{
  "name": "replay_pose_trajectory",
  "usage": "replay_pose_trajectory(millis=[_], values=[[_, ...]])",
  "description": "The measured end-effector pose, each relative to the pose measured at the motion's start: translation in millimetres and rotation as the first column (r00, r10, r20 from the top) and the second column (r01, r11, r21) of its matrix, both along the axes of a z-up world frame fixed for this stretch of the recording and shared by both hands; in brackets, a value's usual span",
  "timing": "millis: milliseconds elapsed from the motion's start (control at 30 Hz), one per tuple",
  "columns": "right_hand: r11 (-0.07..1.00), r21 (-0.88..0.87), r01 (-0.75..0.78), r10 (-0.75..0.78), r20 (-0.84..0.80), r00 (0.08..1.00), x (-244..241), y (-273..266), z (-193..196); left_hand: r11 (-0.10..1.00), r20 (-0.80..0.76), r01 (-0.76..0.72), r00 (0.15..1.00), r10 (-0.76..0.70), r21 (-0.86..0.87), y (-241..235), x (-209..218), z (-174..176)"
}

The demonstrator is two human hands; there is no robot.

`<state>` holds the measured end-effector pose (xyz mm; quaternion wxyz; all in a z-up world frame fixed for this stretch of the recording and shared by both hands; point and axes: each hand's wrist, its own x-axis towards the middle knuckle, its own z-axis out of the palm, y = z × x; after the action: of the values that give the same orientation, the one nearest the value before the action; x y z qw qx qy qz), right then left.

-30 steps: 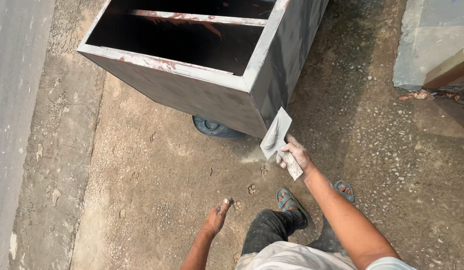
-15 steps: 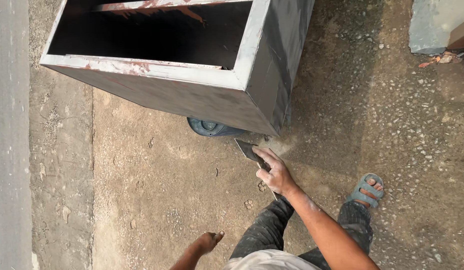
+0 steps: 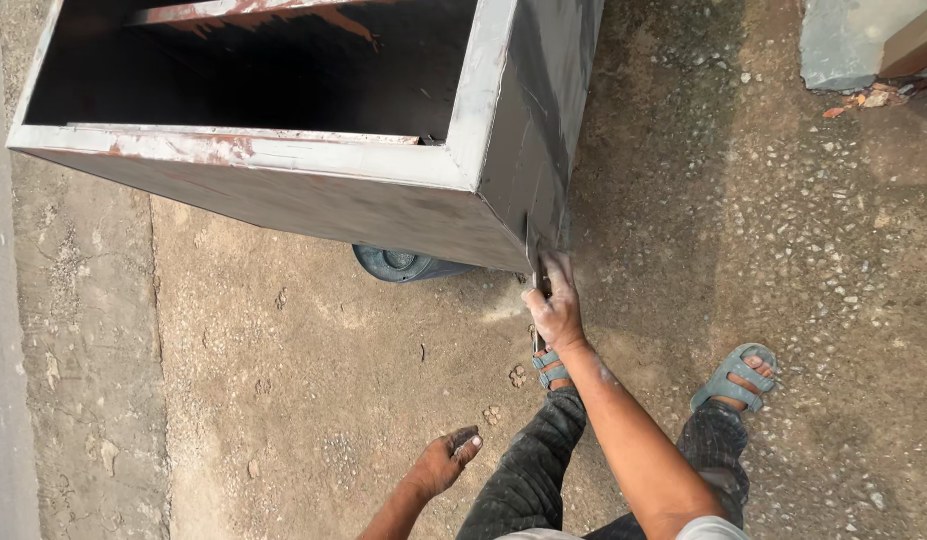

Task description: The person applies a gray compound to the edges and surfaces of a metal cabinet using a trowel. They smooth the compound along the corners and sides of the structure.

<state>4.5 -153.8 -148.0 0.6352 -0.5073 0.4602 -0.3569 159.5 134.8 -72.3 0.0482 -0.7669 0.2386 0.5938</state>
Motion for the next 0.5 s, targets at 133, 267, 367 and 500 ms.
replay_pose_trajectory(millis=[133, 267, 367, 500], values=[[0.951, -0.112, -0.288, 0.284, -0.043, 0.958, -37.5, 67.3, 52.2, 0.945, -0.034, 0.188, 0.982, -0.185, 0.269, 36.1, -0.2, -13.5], [0.976, -0.167, -0.142, 0.163, 0.122, 0.979, -58.5, -31.8, 128.6, 0.990, 0.165, 0.062, 0.983, -0.083, 0.130, 45.4, 25.5, -14.8], [0.968, -0.216, -0.124, 0.160, 0.154, 0.975, -54.9, -148.9, 168.9, 0.982, 0.183, -0.180, 0.969, 0.168, 0.051, 46.4, 23.1, -17.9], [0.959, -0.047, -0.279, 0.282, 0.084, 0.956, -32.2, -245.7, 209.5, 0.985, 0.216, -0.164, 0.965, 0.148, 0.058, 33.7, 6.3, -14.1]])
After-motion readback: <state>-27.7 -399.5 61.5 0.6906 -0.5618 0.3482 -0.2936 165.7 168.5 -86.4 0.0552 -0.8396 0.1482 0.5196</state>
